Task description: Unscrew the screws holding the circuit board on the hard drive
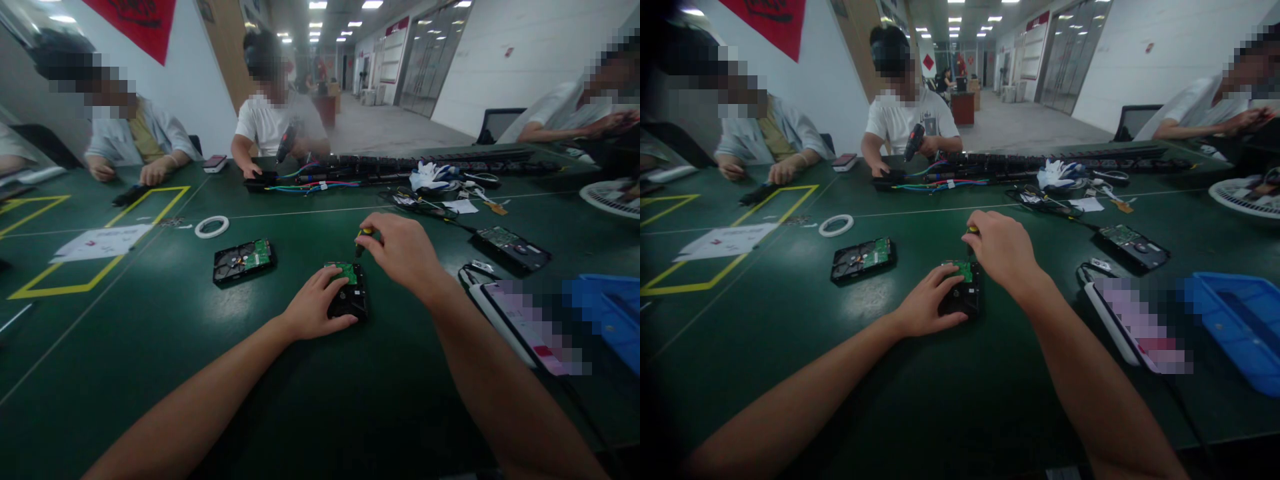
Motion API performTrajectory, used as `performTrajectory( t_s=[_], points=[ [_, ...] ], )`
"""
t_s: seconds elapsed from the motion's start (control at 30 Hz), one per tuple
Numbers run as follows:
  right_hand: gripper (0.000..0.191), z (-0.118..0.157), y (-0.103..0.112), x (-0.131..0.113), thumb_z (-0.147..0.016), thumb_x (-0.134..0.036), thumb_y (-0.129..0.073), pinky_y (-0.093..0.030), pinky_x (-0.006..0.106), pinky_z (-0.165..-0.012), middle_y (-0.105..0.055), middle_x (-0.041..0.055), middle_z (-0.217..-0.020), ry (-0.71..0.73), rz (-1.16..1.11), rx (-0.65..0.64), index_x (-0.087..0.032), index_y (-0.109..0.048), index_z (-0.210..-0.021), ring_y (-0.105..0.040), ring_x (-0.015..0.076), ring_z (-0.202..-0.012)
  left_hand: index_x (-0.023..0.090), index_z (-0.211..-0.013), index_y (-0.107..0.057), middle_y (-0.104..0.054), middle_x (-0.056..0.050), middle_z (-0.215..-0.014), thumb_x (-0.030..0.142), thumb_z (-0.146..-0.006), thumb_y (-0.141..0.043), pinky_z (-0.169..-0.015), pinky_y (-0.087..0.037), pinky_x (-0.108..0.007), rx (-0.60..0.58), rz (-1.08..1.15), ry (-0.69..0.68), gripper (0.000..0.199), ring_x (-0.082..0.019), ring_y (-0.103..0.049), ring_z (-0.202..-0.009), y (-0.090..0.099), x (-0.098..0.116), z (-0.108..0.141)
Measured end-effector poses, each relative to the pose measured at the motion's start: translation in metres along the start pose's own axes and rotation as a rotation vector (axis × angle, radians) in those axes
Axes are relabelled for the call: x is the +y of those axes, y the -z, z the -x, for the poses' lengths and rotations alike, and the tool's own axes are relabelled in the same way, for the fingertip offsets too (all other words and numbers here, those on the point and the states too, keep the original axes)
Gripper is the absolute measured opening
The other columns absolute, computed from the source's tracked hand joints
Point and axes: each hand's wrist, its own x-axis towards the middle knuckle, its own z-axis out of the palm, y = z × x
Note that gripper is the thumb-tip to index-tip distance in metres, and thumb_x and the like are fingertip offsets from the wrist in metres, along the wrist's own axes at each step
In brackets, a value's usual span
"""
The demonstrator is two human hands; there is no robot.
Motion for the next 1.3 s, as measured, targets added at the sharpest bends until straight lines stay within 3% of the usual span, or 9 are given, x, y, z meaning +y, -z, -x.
performTrajectory(
  t_s=[0.13,0.3,0.47,0.6,0.77,0.87,1.03,1.17,1.3],
  points=[
    [0.018,0.0006,-0.0003,-0.0014,-0.099,-0.036,-0.079,-0.049,0.038,-0.082,-0.080,0.0089,-0.104,0.001,0.004,0.015,-0.020,-0.073,-0.104,-0.072,0.0266,-0.092,0.025,-0.160,-0.050,-0.048,-0.019,-0.164,0.070,-0.091,-0.078,-0.129,-0.041,-0.068,0.001,0.014,0.013,0.087,-0.045,-0.043,-0.157,0.0000,0.0001,0.0004],
    [0.011,0.0004,0.0013,-0.0033,-0.101,-0.024,-0.074,-0.051,0.039,-0.090,-0.081,0.0099,-0.112,0.029,-0.038,-0.015,-0.019,-0.075,-0.111,-0.074,0.0279,-0.103,0.022,-0.159,-0.050,-0.048,-0.020,-0.163,0.070,-0.091,-0.077,-0.129,-0.041,-0.066,-0.008,0.004,0.013,0.087,-0.044,-0.044,-0.156,0.0011,0.0003,0.0002],
    [0.017,0.0003,0.0009,-0.0038,-0.102,-0.017,-0.070,-0.051,0.039,-0.095,-0.081,0.0110,-0.119,0.054,-0.075,-0.050,-0.018,-0.074,-0.118,-0.074,0.0278,-0.110,0.023,-0.159,-0.050,-0.048,-0.020,-0.163,0.071,-0.092,-0.077,-0.129,-0.041,-0.067,-0.011,-0.004,0.014,0.087,-0.045,-0.043,-0.157,0.0010,0.0000,-0.0001],
    [0.011,0.0010,0.0004,-0.0041,-0.101,-0.029,-0.075,-0.049,0.038,-0.087,-0.080,0.0092,-0.111,0.028,-0.016,-0.019,-0.021,-0.072,-0.109,-0.073,0.0271,-0.101,0.023,-0.159,-0.050,-0.047,-0.019,-0.164,0.071,-0.091,-0.077,-0.129,-0.041,-0.068,-0.011,-0.001,0.014,0.087,-0.045,-0.042,-0.158,0.0009,0.0002,-0.0001],
    [0.027,0.0021,-0.0002,-0.0051,-0.097,-0.046,-0.080,-0.043,0.035,-0.074,-0.076,0.0059,-0.093,-0.012,-0.005,0.011,-0.023,-0.067,-0.091,-0.066,0.0221,-0.081,0.025,-0.160,-0.050,-0.047,-0.018,-0.165,0.070,-0.092,-0.077,-0.129,-0.041,-0.069,-0.010,0.005,0.017,0.086,-0.045,-0.042,-0.158,0.0011,0.0004,-0.0001],
    [0.031,0.0021,-0.0002,-0.0065,-0.097,-0.049,-0.080,-0.041,0.035,-0.072,-0.076,0.0059,-0.091,-0.019,-0.005,0.012,-0.023,-0.067,-0.089,-0.065,0.0218,-0.078,0.023,-0.159,-0.051,-0.047,-0.019,-0.165,0.071,-0.091,-0.078,-0.130,-0.041,-0.068,-0.009,0.002,0.016,0.087,-0.045,-0.042,-0.158,0.0004,-0.0001,0.0001],
    [0.010,0.0013,-0.0001,-0.0048,-0.102,-0.029,-0.073,-0.050,0.039,-0.089,-0.080,0.0097,-0.108,0.050,-0.068,-0.018,-0.021,-0.073,-0.107,-0.073,0.0272,-0.100,0.023,-0.159,-0.051,-0.047,-0.019,-0.165,0.071,-0.091,-0.077,-0.130,-0.040,-0.066,-0.010,-0.006,0.009,0.088,-0.044,-0.042,-0.158,-0.0001,-0.0005,0.0003],
    [0.028,0.0017,-0.0033,-0.0030,-0.102,-0.012,-0.060,-0.051,0.041,-0.107,-0.080,0.0093,-0.128,0.175,-0.222,-0.078,-0.021,-0.074,-0.124,-0.073,0.0263,-0.119,0.022,-0.159,-0.051,-0.048,-0.019,-0.164,0.071,-0.091,-0.077,-0.131,-0.040,-0.066,-0.012,-0.011,0.007,0.087,-0.044,-0.043,-0.157,0.0007,-0.0001,-0.0004],
    [0.033,0.0029,-0.0049,-0.0059,-0.103,-0.010,-0.055,-0.050,0.041,-0.113,-0.078,0.0096,-0.131,0.231,-0.270,-0.090,-0.022,-0.075,-0.126,-0.070,0.0251,-0.125,0.022,-0.158,-0.051,-0.048,-0.019,-0.164,0.072,-0.092,-0.076,-0.130,-0.040,-0.067,-0.021,-0.019,0.008,0.087,-0.044,-0.043,-0.157,0.0006,-0.0005,-0.0009]
  ],
)
